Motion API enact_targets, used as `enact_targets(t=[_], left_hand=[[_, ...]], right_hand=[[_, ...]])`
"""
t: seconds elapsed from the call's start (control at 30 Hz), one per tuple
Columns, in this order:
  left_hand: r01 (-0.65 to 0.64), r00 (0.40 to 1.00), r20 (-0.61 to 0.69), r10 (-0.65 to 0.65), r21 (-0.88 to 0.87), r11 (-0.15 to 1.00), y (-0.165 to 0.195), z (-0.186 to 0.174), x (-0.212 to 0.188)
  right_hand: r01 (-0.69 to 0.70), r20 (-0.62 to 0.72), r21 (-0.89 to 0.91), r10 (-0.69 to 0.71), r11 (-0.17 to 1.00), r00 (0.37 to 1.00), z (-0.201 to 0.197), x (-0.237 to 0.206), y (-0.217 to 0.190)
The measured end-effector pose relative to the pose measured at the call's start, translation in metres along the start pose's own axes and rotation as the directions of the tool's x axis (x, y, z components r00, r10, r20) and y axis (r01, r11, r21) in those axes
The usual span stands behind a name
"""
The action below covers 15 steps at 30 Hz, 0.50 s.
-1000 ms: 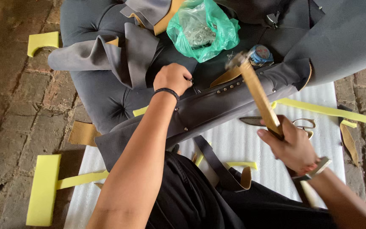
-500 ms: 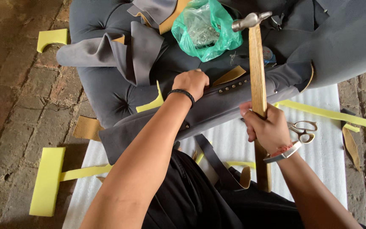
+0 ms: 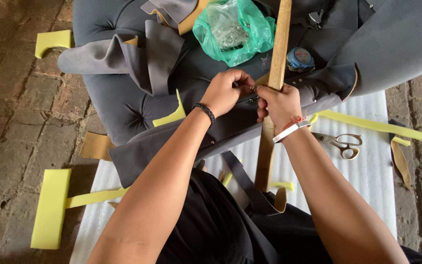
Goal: The person sits on the floor and hammers upholstery tacks along the edge of a tufted gray sofa back, placing each tack by hand and driving it in with a hammer. At the end they reach into a plastic bag to retrieve more tacks.
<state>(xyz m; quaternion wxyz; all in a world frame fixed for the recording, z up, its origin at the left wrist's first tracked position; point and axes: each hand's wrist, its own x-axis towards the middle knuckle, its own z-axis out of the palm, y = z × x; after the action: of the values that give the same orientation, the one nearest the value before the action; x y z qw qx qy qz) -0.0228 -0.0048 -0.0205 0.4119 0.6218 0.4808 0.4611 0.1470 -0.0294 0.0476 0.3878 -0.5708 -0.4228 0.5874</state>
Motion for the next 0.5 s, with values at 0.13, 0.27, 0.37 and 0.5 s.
enact_targets(t=[0.13,0.27,0.37,0.5], left_hand=[[0.054,0.998,-0.024,-0.052,0.125,0.991,0.0052,-0.0006,-0.0019],[0.051,0.998,-0.050,-0.045,0.125,0.991,0.0078,-0.0015,-0.0012],[0.192,0.981,-0.008,-0.194,-0.085,0.978,0.0080,-0.0039,-0.0009],[0.184,0.983,0.029,-0.184,-0.296,0.937,0.0063,-0.0061,0.0002]], right_hand=[[-0.052,0.022,0.079,0.050,0.996,0.998,0.0001,-0.0001,-0.0018],[-0.003,0.028,-0.026,0.004,1.000,1.000,0.0041,0.0013,-0.0007],[0.007,0.035,-0.052,-0.005,0.999,0.999,0.0086,0.0047,0.0000],[-0.030,0.073,-0.030,0.033,0.999,0.997,0.0072,0.0067,0.0005]])
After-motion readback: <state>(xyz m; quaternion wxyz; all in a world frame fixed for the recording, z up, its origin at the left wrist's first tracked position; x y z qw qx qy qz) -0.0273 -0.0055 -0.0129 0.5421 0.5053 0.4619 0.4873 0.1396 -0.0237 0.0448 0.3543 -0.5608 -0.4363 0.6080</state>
